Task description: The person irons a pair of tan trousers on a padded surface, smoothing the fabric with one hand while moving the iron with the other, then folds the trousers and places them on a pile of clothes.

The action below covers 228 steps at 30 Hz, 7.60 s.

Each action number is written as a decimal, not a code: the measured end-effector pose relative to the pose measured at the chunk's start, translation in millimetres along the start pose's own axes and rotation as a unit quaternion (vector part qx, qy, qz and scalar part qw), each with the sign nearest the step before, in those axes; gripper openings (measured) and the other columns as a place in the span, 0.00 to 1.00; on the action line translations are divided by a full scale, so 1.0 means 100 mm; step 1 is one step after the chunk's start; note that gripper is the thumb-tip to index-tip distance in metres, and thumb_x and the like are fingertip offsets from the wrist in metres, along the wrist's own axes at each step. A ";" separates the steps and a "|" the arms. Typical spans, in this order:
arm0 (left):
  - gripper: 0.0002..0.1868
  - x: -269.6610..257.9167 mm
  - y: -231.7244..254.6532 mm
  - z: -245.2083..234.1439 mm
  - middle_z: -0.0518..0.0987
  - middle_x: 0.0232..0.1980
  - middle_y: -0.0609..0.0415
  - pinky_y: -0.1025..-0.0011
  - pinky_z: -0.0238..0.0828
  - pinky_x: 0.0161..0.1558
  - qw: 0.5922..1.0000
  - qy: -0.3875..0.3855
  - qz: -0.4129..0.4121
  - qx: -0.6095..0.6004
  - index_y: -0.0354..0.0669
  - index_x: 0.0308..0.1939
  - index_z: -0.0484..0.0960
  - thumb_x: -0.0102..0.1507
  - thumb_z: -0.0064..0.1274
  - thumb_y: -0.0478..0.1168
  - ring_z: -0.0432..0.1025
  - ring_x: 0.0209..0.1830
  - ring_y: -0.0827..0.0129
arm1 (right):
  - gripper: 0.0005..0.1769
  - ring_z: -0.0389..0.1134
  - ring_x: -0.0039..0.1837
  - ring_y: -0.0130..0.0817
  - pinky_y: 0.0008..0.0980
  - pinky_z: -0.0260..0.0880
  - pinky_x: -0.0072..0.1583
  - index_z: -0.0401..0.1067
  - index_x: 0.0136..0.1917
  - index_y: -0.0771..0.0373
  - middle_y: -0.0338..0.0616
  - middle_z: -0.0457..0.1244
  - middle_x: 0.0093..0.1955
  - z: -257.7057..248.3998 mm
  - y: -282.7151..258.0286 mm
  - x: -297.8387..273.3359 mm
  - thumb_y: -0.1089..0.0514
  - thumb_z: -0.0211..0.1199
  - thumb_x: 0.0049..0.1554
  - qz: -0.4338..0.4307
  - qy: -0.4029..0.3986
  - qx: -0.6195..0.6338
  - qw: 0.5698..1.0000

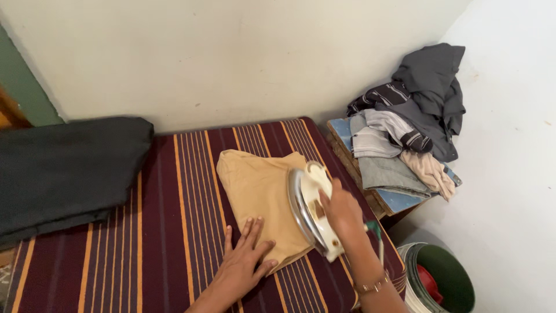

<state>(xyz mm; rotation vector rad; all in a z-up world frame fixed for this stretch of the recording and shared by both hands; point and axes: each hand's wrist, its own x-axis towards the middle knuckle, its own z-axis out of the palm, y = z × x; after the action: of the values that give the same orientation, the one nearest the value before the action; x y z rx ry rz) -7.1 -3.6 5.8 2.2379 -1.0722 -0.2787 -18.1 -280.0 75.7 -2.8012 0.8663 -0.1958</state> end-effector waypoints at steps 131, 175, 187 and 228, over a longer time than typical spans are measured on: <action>0.18 -0.01 -0.16 0.13 0.71 0.66 0.47 0.42 0.36 0.75 0.991 0.114 0.077 -0.004 0.43 0.50 0.78 0.63 0.57 0.49 0.56 0.76 0.55 | 0.30 0.71 0.51 0.62 0.56 0.70 0.52 0.67 0.63 0.59 0.62 0.70 0.45 -0.29 0.23 -0.41 0.36 0.58 0.58 -0.056 -0.025 0.025 0.998; 0.11 -0.15 -0.03 -0.06 0.76 0.46 0.49 0.59 0.68 0.54 0.958 0.196 0.199 -0.063 0.36 0.42 0.80 0.58 0.63 0.35 0.72 0.50 0.56 | 0.23 0.72 0.48 0.53 0.50 0.70 0.49 0.70 0.58 0.60 0.55 0.71 0.41 0.13 -1.21 0.47 0.42 0.62 0.59 -0.242 -0.028 0.083 0.966; 0.15 -0.12 0.01 -0.09 0.75 0.42 0.51 0.60 0.67 0.51 0.969 0.146 0.195 -0.051 0.38 0.41 0.80 0.55 0.66 0.39 0.71 0.47 0.57 | 0.24 0.71 0.47 0.59 0.56 0.70 0.48 0.71 0.57 0.54 0.57 0.70 0.41 -0.25 -0.10 -0.57 0.37 0.62 0.57 -0.101 0.018 0.000 0.995; 0.20 -0.08 -0.02 -0.12 0.77 0.48 0.51 0.60 0.67 0.56 0.971 0.126 0.193 -0.058 0.38 0.46 0.82 0.55 0.67 0.43 0.71 0.53 0.58 | 0.26 0.70 0.54 0.63 0.57 0.69 0.54 0.70 0.55 0.64 0.63 0.69 0.48 0.12 -0.03 1.01 0.39 0.61 0.59 -0.076 0.087 0.069 0.991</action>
<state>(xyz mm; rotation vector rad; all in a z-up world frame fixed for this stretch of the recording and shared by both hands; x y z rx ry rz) -5.5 9.0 12.8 1.8529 -1.2812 0.1047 68.4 -332.8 71.9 -2.7489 0.6458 -0.5112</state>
